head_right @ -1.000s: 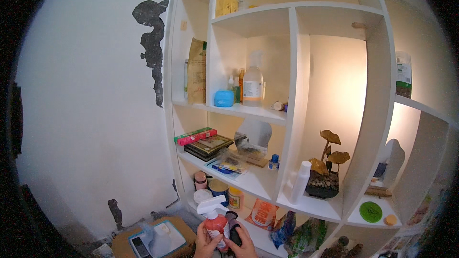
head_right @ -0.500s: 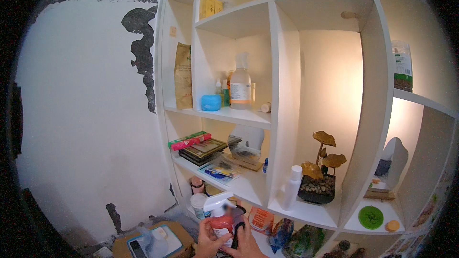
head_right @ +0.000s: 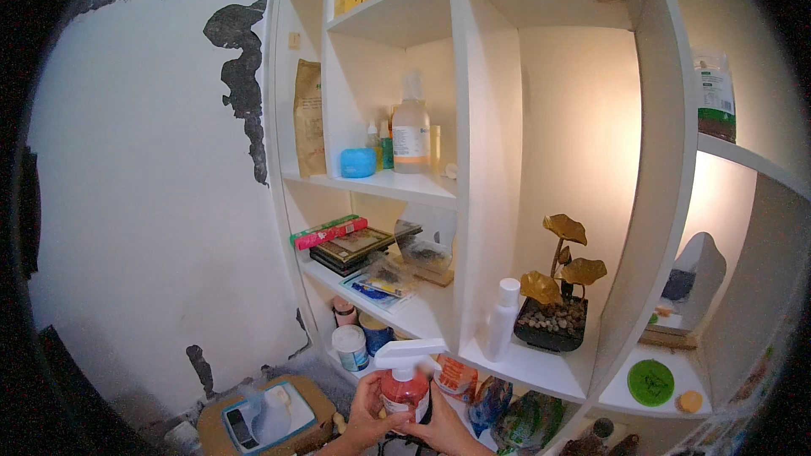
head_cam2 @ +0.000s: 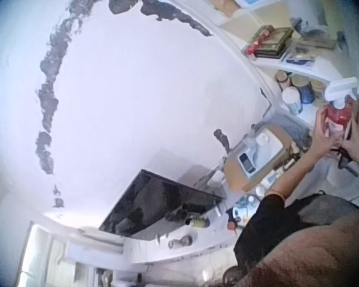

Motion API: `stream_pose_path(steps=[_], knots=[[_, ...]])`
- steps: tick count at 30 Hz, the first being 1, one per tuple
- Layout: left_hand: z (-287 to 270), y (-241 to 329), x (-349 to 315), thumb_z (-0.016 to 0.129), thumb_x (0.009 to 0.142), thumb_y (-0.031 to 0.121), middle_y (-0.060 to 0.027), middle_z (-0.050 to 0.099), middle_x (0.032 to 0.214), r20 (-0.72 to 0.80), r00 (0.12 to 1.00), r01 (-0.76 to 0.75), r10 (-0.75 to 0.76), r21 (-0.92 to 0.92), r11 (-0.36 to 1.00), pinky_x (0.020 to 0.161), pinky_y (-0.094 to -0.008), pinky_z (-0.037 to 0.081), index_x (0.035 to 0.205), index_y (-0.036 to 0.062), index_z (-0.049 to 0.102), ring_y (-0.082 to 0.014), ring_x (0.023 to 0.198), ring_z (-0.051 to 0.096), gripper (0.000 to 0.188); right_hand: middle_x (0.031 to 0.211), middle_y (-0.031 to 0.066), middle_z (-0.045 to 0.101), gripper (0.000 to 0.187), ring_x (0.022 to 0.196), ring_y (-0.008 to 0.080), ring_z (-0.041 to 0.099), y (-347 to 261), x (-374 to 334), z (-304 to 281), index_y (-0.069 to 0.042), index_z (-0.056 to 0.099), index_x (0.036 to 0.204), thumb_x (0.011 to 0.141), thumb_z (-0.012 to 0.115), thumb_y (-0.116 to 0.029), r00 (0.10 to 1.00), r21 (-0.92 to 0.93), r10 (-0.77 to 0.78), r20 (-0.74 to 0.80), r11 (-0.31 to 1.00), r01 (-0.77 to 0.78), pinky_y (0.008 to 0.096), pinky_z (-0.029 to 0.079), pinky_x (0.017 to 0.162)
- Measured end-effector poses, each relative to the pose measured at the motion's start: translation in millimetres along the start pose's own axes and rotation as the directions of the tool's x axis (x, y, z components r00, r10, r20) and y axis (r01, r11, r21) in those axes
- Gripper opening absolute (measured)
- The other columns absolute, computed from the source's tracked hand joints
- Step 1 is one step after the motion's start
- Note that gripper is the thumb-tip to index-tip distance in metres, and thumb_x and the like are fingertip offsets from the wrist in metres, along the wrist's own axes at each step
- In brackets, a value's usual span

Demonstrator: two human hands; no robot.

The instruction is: The person organizes items on a white shelving unit. They place framed photos on a shelf, wipe the shelf surface with a cloth, and arrange various containers, bottles, and a small red device. The person also moves a cup and wipes a handheld device before placing it back on the shelf.

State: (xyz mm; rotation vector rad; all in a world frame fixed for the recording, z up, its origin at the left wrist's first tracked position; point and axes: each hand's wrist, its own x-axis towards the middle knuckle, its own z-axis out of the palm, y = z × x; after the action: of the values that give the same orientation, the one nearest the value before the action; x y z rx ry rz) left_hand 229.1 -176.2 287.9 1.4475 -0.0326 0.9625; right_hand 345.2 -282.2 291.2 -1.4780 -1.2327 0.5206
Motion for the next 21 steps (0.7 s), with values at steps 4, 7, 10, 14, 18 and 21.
stream_pose_path(steps=[4,7,10,14,18,21], knots=[[15.9,-2.0,-1.0,0.076,0.068,0.005,-0.0184,0.039,0.123,-0.105,0.993,-0.051,0.058,0.07,0.996,0.096,-0.0364,0.039,0.126,-0.0032,0.025,-0.0237,0.116,0.044,0.078,0.123,0.0187,0.047,0.078,0.115,0.0263,0.047,-4.5,-1.4,-4.0,0.0,0.032,0.131,0.069,0.074,-0.021,0.995,0.009,-0.05,-0.084,0.999,0.051,0.0357,0.036,0.096],[23.7,-9.0,-3.0,0.076,0.068,0.005,-0.0187,0.038,0.122,-0.187,0.973,-0.105,0.136,0.166,0.98,0.095,-0.0366,0.04,0.126,-0.0038,0.024,-0.0244,0.114,0.045,0.078,0.124,0.0201,0.047,0.075,0.116,0.0288,0.046,-5.8,-1.6,-8.6,0.001,0.033,0.13,0.07,0.073,-0.018,0.996,-0.013,-0.064,-0.061,0.998,0.063,0.036,0.036,0.096],[29.2,-12.7,-3.9,0.076,0.068,0.003,-0.0192,0.038,0.122,-0.243,0.949,-0.14,0.201,0.245,0.959,0.094,-0.0364,0.04,0.126,-0.004,0.024,-0.0248,0.114,0.045,0.078,0.122,0.0209,0.047,0.072,0.114,0.0315,0.047,-6.0,-0.4,-11.5,0.002,0.034,0.129,0.07,0.072,-0.017,0.994,-0.108,-0.097,-0.054,0.99,0.091,0.0363,0.037,0.095],[33.8,-7.5,-2.0,0.075,0.069,0.003,-0.0197,0.038,0.123,-0.276,0.927,-0.176,0.252,0.274,0.946,0.095,-0.0367,0.039,0.127,-0.0039,0.023,-0.0249,0.115,0.044,0.078,0.118,0.0206,0.049,0.071,0.111,0.0327,0.049,-9.5,1.4,-10.3,0.003,0.037,0.126,0.07,0.073,-0.021,0.991,-0.164,-0.101,-0.089,0.983,0.086,0.0359,0.038,0.093],[24.8,1.2,9.5,0.075,0.069,0.003,-0.0193,0.039,0.123,-0.259,0.927,-0.206,0.271,0.253,0.945,0.096,-0.0381,0.038,0.127,-0.0036,0.023,-0.0248,0.116,0.043,0.078,0.117,0.0213,0.049,0.074,0.11,0.0324,0.049,-23.0,7.3,-9.0,0.006,0.038,0.124,0.069,0.074,-0.027,0.987,-0.202,-0.088,-0.136,0.978,0.06,0.0355,0.038,0.093],[13.6,1.2,16.9,0.074,0.069,0.002,-0.0186,0.039,0.124,-0.257,0.928,-0.205,0.268,0.249,0.947,0.097,-0.0381,0.037,0.128,-0.0034,0.022,-0.0247,0.116,0.042,0.079,0.116,0.0216,0.049,0.072,0.108,0.0315,0.05,-26.7,17.6,-6.1,0.007,0.04,0.121,0.07,0.074,-0.03,0.98,-0.313,-0.136,-0.146,0.946,0.085,0.0354,0.04,0.091]])
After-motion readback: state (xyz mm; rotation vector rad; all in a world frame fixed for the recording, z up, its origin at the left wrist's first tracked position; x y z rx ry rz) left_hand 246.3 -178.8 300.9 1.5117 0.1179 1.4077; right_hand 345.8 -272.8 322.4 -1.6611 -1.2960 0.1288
